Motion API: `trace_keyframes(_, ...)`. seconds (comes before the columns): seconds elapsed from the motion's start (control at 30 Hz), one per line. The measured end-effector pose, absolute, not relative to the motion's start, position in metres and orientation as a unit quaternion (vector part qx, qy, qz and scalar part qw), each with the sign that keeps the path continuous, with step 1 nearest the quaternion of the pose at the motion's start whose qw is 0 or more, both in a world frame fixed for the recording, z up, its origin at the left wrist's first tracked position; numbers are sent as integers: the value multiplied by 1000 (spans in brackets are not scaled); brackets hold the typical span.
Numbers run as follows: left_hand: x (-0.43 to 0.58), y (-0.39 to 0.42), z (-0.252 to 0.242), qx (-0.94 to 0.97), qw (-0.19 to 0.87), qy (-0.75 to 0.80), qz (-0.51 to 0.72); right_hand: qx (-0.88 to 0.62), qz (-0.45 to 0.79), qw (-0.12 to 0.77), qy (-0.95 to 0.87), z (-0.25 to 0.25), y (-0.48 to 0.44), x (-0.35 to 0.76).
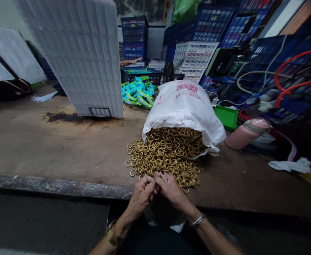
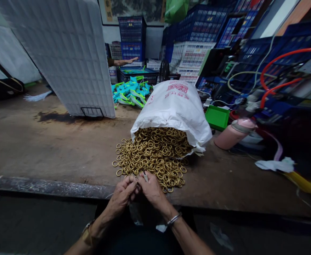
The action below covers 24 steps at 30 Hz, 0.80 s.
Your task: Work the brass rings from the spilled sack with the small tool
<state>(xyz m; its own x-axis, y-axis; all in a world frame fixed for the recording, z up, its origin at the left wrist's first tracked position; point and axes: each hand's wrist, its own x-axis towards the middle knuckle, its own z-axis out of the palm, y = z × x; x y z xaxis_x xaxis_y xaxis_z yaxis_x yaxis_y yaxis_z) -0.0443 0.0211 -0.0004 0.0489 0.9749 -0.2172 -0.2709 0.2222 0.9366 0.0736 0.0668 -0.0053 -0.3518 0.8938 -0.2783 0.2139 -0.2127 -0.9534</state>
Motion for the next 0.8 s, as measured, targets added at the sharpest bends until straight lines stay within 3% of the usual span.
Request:
trace_keyframes(0.23,-46,18,7,328,657,458,500,-477,598,274,-583,8,68,73)
trace_keyframes(0.4,-48,18,5,322,657,455,507,-504,433,294,-687,4,69,75)
trace_keyframes(0.53,-50,19,-1,313,652,456,517,-480,324,227,-783,-3,63,77)
trace_keyframes(0.8,-50,19,-11,325,631,469,526,-491,228,112,-833,6,59,72)
